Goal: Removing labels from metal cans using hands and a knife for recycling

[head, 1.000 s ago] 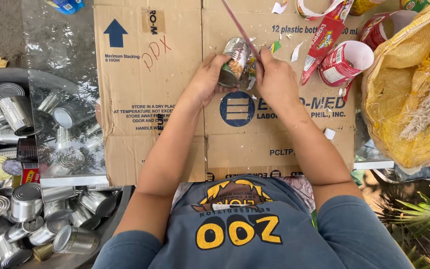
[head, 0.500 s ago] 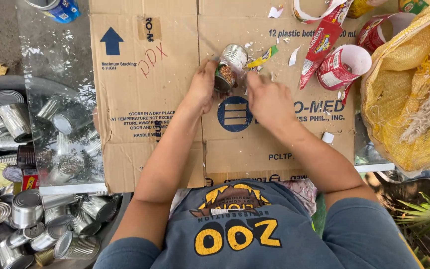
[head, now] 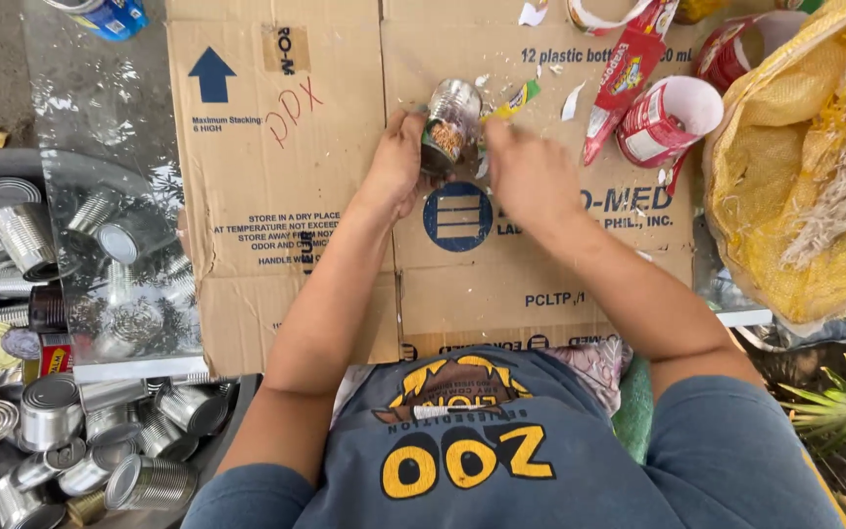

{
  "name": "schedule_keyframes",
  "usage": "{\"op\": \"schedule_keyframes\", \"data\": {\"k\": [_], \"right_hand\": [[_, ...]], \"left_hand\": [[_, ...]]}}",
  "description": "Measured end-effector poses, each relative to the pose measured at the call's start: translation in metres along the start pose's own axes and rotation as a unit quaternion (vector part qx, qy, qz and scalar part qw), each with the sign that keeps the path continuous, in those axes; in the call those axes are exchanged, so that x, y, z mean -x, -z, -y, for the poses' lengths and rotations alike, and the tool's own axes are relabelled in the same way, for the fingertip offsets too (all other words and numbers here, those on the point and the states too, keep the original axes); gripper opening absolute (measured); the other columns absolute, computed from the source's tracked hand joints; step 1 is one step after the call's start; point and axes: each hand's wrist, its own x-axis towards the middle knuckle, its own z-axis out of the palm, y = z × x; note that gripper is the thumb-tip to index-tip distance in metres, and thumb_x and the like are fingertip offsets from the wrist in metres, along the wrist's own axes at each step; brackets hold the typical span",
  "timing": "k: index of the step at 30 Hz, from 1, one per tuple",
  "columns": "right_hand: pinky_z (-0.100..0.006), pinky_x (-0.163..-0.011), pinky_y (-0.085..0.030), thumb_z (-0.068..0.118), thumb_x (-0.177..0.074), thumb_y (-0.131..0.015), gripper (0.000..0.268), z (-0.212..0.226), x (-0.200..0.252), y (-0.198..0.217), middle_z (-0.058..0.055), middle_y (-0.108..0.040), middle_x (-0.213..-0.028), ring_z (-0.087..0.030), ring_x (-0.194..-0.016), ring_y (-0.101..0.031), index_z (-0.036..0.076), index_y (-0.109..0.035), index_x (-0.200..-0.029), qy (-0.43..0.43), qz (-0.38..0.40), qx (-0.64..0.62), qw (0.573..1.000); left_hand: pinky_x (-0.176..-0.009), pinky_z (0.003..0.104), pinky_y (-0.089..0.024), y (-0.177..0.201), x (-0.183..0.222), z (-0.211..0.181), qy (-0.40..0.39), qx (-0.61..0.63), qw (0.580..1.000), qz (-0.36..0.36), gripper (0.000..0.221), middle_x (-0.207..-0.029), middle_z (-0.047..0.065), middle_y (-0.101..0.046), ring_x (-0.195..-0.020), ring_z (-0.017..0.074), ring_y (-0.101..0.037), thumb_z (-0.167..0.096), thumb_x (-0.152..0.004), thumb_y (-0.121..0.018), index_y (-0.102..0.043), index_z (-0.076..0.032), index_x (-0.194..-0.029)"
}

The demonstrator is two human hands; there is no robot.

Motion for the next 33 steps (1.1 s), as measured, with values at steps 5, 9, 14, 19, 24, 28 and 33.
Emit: {"op": "schedule_keyframes", "data": {"k": [5, 9, 14, 19, 24, 28, 33], "right_hand": [[-0.058, -0.062, -0.057, 0.018, -0.100, -0.056, 0.016, 0.012, 0.010, 0.011, -0.018, -0.071, -0.090, -0.047, -0.069, -0.070, 0.011, -0.055, -0.113, 0.034, -0.018, -0.012, 0.999], [-0.054, -0.059, -0.054, 0.016, -0.097, -0.061, 0.019, 0.016, 0.003, 0.011, -0.019, -0.071, -0.090, -0.046, -0.064, -0.068, 0.010, -0.058, -0.114, 0.031, -0.058, 0.000, 0.998], [-0.053, -0.061, -0.054, 0.015, -0.100, -0.057, 0.019, 0.017, 0.000, 0.023, -0.019, -0.070, -0.088, -0.044, -0.064, -0.067, 0.006, -0.057, -0.117, 0.031, -0.036, -0.003, 0.999], [-0.052, -0.054, -0.053, 0.007, -0.101, -0.057, 0.013, 0.010, -0.005, 0.022, -0.018, -0.067, -0.075, -0.037, -0.055, -0.065, 0.000, -0.058, -0.112, -0.001, -0.032, -0.023, 0.999], [-0.051, -0.059, -0.053, 0.011, -0.099, -0.062, 0.016, -0.008, -0.016, 0.016, -0.017, -0.074, -0.089, -0.043, -0.069, -0.069, 0.002, -0.058, -0.111, 0.021, -0.096, -0.019, 0.995], [-0.051, -0.050, -0.051, 0.014, -0.095, -0.058, 0.023, 0.010, 0.001, 0.015, -0.019, -0.067, -0.084, -0.042, -0.057, -0.063, 0.010, -0.058, -0.117, 0.048, -0.068, 0.047, 0.995], [-0.049, -0.048, -0.048, 0.009, -0.098, -0.056, 0.015, 0.007, -0.003, 0.018, -0.017, -0.062, -0.069, -0.036, -0.050, -0.059, -0.001, -0.057, -0.109, 0.026, -0.065, -0.021, 0.997]], "left_hand": [[-0.055, 0.045, -0.060, -0.001, 0.012, -0.002, 0.004, 0.038, 0.999, 0.009, 0.036, -0.098, 0.024, -0.058, -0.074, 0.0358, -0.066, -0.031, -0.104, -0.033, -0.039, -0.007, -0.132], [-0.048, 0.035, -0.056, 0.001, 0.012, -0.016, 0.016, 0.064, 0.997, 0.027, 0.027, -0.102, 0.019, -0.059, -0.076, 0.0255, -0.061, -0.022, -0.105, -0.035, -0.048, -0.006, -0.123], [-0.047, 0.033, -0.056, -0.003, 0.010, -0.018, 0.009, 0.060, 0.998, 0.029, 0.024, -0.101, 0.020, -0.063, -0.073, 0.0258, -0.065, -0.023, -0.106, -0.037, -0.045, -0.007, -0.121], [-0.045, 0.032, -0.055, -0.004, 0.013, -0.020, 0.009, 0.051, 0.998, 0.020, 0.031, -0.101, 0.020, -0.063, -0.071, 0.0242, -0.063, -0.022, -0.103, -0.039, -0.041, -0.004, -0.128], [-0.042, 0.033, -0.052, -0.012, 0.014, -0.023, -0.017, 0.052, 0.998, 0.038, 0.022, -0.090, 0.021, -0.064, -0.063, 0.0259, -0.064, -0.019, -0.102, -0.037, -0.041, -0.003, -0.115], [-0.048, 0.036, -0.057, -0.002, 0.010, -0.021, 0.023, 0.037, 0.999, -0.003, 0.022, -0.097, 0.018, -0.061, -0.074, 0.0261, -0.061, -0.019, -0.104, -0.037, -0.051, -0.006, -0.114], [-0.047, 0.038, -0.053, 0.001, -0.002, -0.003, -0.010, 0.094, 0.995, 0.017, 0.026, -0.095, 0.022, -0.063, -0.070, 0.0265, -0.060, -0.019, -0.101, -0.040, -0.050, -0.001, -0.118]]}}
